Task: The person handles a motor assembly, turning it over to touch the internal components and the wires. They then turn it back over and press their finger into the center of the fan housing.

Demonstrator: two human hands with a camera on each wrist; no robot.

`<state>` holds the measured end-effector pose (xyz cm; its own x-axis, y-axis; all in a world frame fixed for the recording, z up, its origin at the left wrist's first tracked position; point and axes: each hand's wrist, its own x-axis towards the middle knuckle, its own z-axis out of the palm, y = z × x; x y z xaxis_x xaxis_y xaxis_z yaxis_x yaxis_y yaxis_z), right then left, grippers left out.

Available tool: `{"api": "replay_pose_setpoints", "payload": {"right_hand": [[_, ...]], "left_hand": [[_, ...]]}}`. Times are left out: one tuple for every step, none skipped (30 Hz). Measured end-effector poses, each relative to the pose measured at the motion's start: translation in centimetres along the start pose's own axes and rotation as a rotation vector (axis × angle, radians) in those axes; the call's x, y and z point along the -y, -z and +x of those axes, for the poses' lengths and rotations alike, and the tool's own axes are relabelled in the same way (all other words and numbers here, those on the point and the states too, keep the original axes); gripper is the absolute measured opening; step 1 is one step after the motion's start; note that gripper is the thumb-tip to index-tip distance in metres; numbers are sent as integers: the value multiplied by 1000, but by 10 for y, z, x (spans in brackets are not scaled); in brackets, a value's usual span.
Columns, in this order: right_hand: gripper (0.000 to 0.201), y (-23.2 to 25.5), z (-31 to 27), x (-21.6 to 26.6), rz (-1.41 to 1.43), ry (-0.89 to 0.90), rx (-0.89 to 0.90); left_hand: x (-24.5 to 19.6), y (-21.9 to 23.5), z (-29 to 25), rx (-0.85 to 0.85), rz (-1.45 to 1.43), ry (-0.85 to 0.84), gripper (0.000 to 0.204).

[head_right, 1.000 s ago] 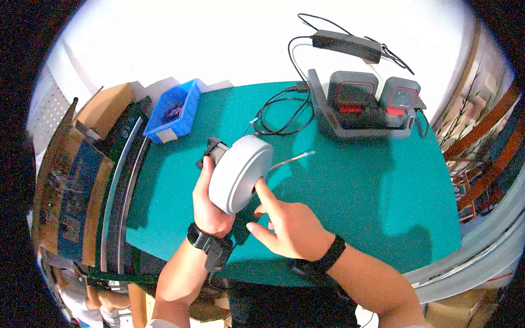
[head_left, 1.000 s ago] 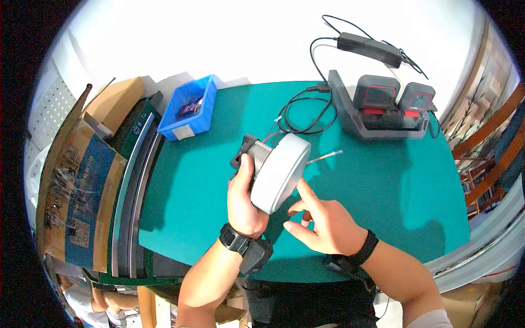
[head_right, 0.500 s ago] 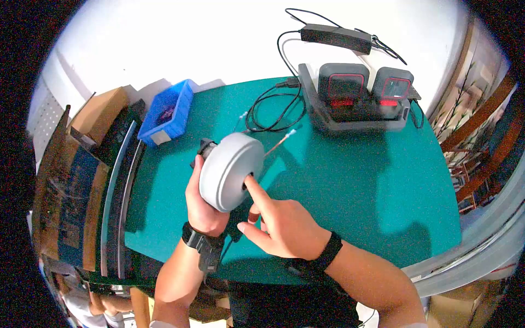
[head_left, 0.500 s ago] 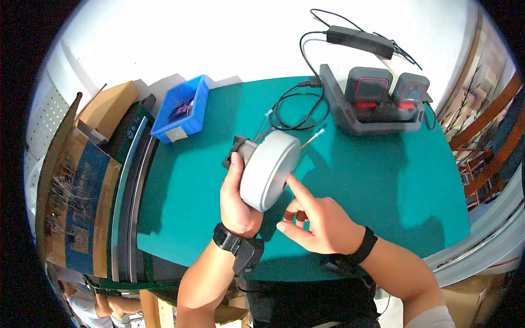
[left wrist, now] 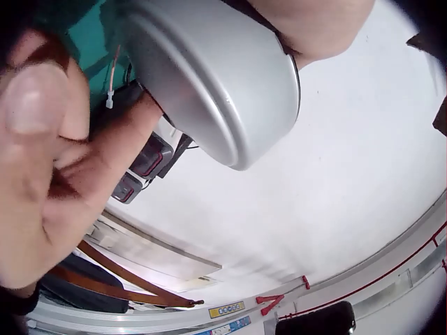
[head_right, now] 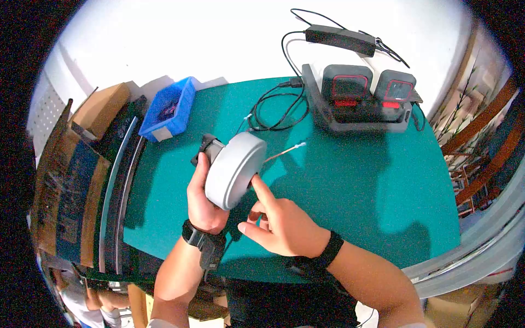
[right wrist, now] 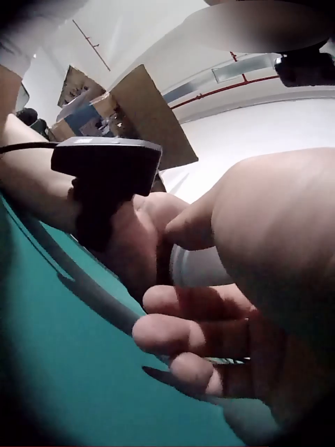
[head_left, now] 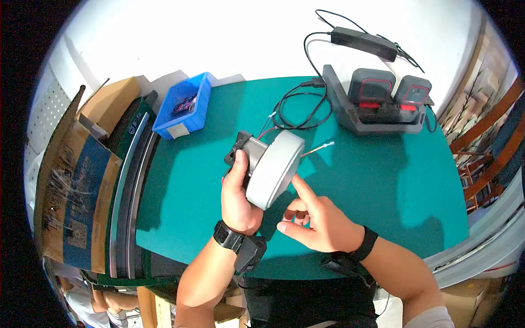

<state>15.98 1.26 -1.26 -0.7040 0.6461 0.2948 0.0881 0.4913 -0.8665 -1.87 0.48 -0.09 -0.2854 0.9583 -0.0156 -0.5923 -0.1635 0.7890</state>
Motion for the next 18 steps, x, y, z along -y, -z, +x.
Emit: {"api": "replay_pose_setpoints", "payload": {"right_hand": [[88,-1,0,-1,29,24,-25],[88,0,0,-2,26,30,-27],[87,0,-1,-4,0,37,-26],[87,0,-2,-5,-23,41,-23],[87,1,-2,-2,-22,40,-22],[86,2,-2,2,-64,52,-15],[86,4,-2,4,-107,65,-8],[86,5,-1,5,-108,64,-8],[87,6,0,6,-129,48,6],[87,7,1,7,-150,33,17],[87,6,1,5,-152,32,13],[88,5,1,1,-192,56,-9],[89,4,1,-1,-231,79,-30],[89,4,0,0,-233,79,-30],[89,4,1,1,-165,39,-9],[90,4,1,2,-96,-1,13],[90,4,1,2,-92,-2,17],[90,4,1,3,-36,-24,32]], "left_hand": [[1,-1,0,6,1,-4,44],[2,-2,0,-3,-12,-8,44],[3,-3,0,-14,-25,-10,44],[1,-5,0,-14,-25,-11,44],[-1,-7,-2,-7,-40,-3,45],[-2,-9,-3,-1,-54,4,46],[-2,-7,-2,-1,-55,4,46],[-4,-5,-2,39,-69,23,45],[-5,-4,-2,79,-84,43,45],[-5,-6,-3,82,-85,44,45],[-6,-7,-4,84,-85,47,46],[-6,-8,-4,85,-85,50,47],[-7,-9,-4,88,-86,50,47],[-7,-9,-4,85,-82,48,47],[-7,-8,-4,80,-78,44,47],[-7,-6,-3,76,-79,41,47],[-7,-3,-2,67,-42,37,47],[-6,-1,-1,59,-4,35,48]]}}
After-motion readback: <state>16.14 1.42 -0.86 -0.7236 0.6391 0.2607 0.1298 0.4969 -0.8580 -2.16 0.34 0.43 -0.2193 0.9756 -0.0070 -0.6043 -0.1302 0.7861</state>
